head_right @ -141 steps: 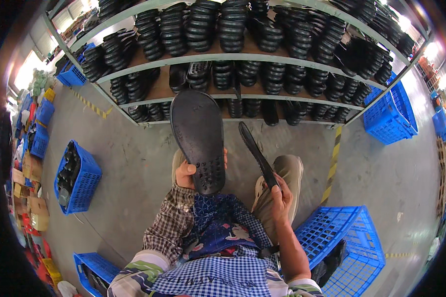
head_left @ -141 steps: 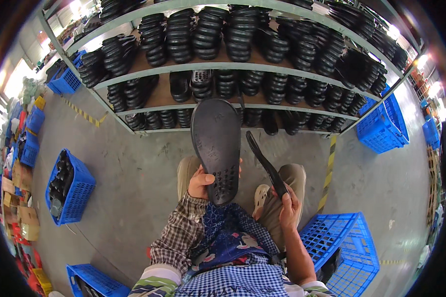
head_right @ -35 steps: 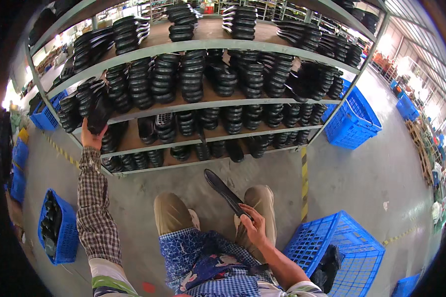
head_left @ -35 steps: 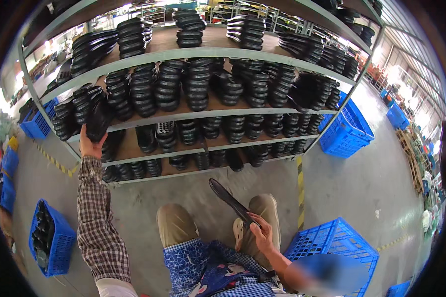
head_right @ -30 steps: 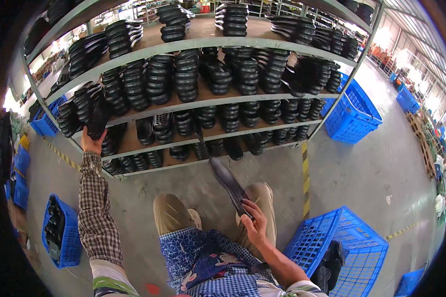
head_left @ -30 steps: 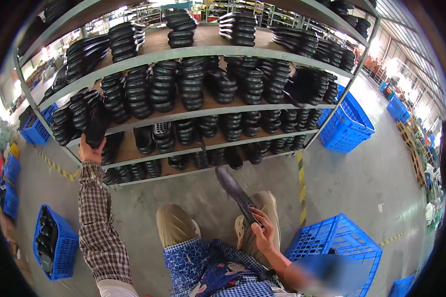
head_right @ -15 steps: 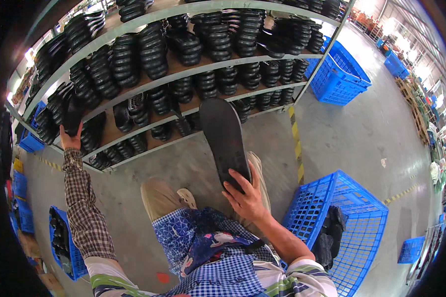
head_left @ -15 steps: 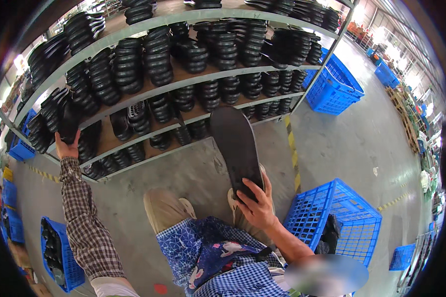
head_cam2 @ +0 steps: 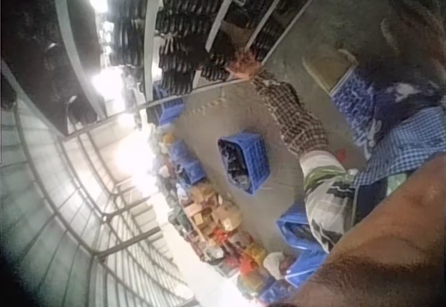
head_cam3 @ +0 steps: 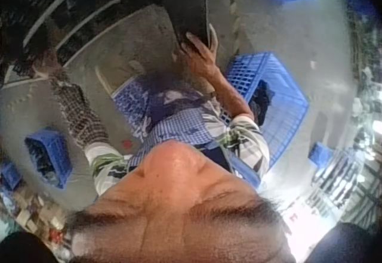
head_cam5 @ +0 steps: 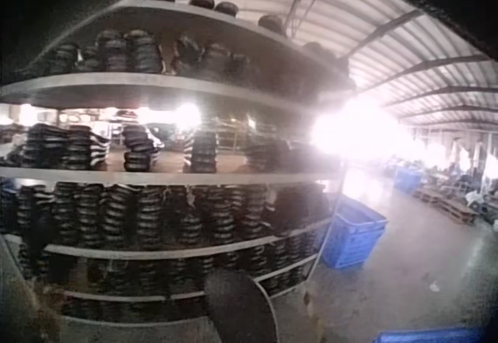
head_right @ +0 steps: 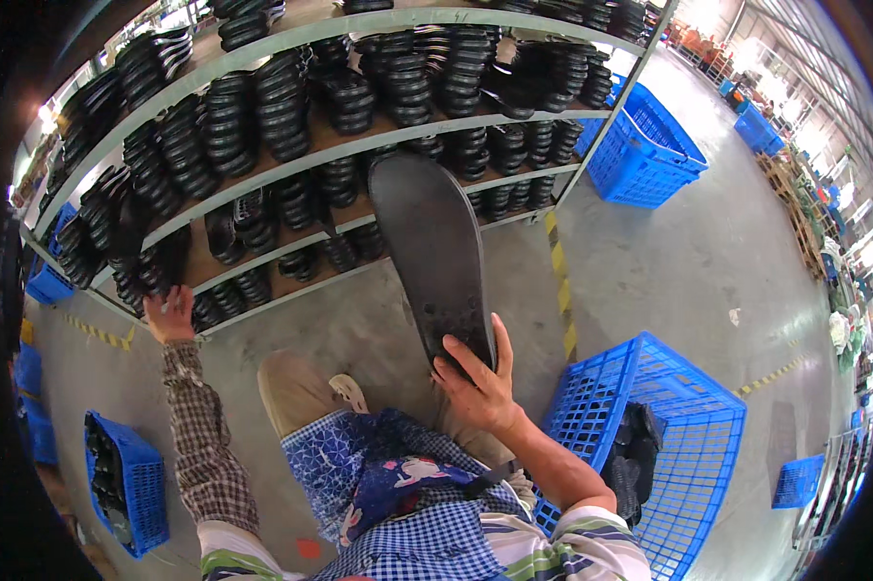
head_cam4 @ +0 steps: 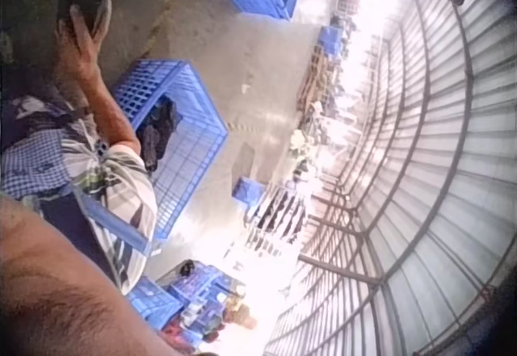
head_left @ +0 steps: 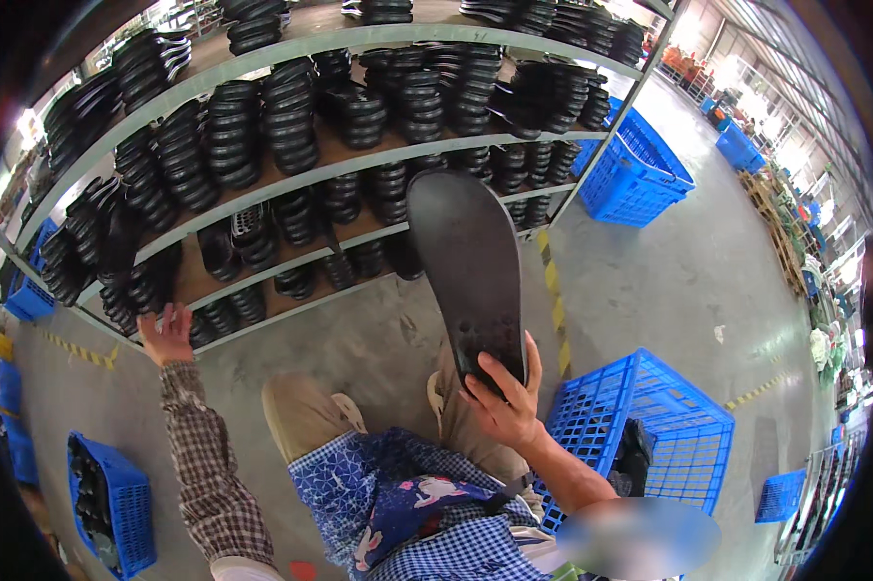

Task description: The person is sorting and organizing shoe soles and uppers from blue bins onto warehouse shelving.

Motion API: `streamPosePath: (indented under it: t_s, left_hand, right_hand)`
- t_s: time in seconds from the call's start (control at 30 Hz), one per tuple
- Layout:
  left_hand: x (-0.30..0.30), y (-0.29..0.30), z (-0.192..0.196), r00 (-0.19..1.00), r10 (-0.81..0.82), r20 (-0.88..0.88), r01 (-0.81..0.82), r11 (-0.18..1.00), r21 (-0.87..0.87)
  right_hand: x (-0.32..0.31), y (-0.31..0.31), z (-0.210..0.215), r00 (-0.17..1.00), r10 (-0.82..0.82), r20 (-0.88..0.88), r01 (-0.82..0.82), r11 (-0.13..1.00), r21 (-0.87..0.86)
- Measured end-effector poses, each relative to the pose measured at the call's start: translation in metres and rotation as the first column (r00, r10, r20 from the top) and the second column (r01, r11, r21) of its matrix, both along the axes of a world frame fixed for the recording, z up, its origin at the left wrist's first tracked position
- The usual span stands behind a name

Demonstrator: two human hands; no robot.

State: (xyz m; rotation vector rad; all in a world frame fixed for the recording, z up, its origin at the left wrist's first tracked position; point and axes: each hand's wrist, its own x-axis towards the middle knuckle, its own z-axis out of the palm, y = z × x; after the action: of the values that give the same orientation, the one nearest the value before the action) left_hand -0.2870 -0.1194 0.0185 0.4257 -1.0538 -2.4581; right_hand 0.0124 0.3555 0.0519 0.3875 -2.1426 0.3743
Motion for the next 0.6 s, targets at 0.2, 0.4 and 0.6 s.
streamPosePath:
  t_s: [0.2, 0.4, 0.6]
  left_hand:
    - [0.053, 0.084, -0.036, 0.947, -0.321, 0.006, 0.32, 0.944, 0.088]
    - [0.1, 0.16, -0.032, 0.847, -0.532, 0.009, 0.531, 0.844, -0.07]
    - [0.144, 0.234, 0.046, 0.641, -0.749, -0.168, 0.724, 0.663, -0.191]
  right_hand:
    - [0.001, 0.013, 0.016, 0.997, -0.025, -0.077, 0.031, 0.997, 0.074]
    - [0.002, 0.017, 0.034, 0.99, -0.052, -0.133, 0.064, 0.994, 0.09]
    - [0.007, 0.002, 0.028, 0.998, 0.016, -0.062, -0.017, 1.0, -0.011]
